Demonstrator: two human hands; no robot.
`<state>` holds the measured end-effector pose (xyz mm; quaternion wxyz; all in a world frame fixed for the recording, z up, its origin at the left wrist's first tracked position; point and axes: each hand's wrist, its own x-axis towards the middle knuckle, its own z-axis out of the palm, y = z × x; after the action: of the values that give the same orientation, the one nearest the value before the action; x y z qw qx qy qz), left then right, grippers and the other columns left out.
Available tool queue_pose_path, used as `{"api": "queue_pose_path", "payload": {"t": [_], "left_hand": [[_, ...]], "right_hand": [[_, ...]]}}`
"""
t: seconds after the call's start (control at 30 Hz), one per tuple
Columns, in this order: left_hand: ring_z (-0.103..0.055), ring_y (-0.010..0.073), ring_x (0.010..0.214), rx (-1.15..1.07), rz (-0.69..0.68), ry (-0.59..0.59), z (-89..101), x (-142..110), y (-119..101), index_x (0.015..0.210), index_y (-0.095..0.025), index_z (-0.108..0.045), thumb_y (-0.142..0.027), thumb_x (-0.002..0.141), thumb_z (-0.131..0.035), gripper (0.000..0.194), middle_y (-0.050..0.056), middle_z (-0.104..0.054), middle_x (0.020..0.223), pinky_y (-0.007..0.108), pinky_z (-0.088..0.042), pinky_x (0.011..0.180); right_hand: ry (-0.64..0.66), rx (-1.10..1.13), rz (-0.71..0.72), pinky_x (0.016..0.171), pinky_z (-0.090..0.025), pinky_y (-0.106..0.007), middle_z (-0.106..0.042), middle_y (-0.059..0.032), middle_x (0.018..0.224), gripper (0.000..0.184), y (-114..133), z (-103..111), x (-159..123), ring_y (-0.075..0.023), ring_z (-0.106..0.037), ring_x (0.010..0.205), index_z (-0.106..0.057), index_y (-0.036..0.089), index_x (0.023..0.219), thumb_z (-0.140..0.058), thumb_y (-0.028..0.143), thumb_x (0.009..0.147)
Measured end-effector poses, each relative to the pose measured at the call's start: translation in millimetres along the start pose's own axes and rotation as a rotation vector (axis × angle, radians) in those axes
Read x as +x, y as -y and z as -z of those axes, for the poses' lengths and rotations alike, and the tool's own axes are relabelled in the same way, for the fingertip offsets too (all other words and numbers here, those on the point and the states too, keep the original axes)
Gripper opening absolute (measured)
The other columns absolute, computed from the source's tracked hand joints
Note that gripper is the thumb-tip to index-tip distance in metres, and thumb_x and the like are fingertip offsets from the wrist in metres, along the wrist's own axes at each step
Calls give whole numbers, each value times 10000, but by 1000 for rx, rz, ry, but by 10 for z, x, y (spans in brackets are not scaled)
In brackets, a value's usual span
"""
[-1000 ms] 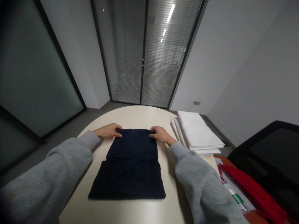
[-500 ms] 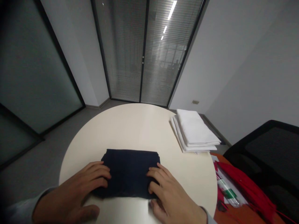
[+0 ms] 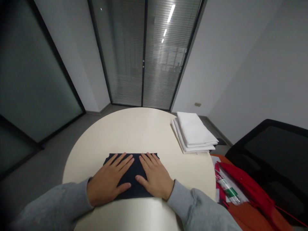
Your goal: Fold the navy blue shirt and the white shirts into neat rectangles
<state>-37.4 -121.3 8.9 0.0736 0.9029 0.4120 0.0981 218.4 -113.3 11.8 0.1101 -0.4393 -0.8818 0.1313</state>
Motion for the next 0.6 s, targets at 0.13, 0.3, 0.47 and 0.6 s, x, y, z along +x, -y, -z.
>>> {"api": "queue_pose_path", "payload": {"t": [0.13,0.3,0.47,0.6], "left_hand": [[-243,386,1569,4,-4,-21,51,-2,-18,1657,-290,-278,-691,959,-507,838,96,-330,1690,633,-145,1265],[-399,396,1494,-132,34,83,312,317,275,1629,-247,-337,-762,801,-673,1031,173,-425,1631,563,-297,1215],[-690,322,1131,-348,91,485,657,671,579,1273,-235,-686,-519,613,-876,744,81,-741,1253,380,-529,956],[-732,269,929,-483,91,646,736,743,485,1015,-238,-747,-403,595,-881,471,-10,-787,992,305,-540,758]], "right_hand": [[70,67,-43,1277,-217,-566,-351,-160,1666,796,-159,180,113,-354,-270,1560,-365,170,1613,-511,650,996],[310,184,-86,1072,-484,-467,-658,-176,1377,848,-386,585,604,-341,-625,1240,-608,158,1418,-838,613,740],[776,473,-294,714,-575,-285,-768,-11,865,612,-424,780,693,-217,-733,797,-776,192,984,-938,571,532],[654,514,-263,671,-546,-240,-741,28,833,557,-369,757,496,-189,-707,805,-760,212,955,-960,493,517]]}}
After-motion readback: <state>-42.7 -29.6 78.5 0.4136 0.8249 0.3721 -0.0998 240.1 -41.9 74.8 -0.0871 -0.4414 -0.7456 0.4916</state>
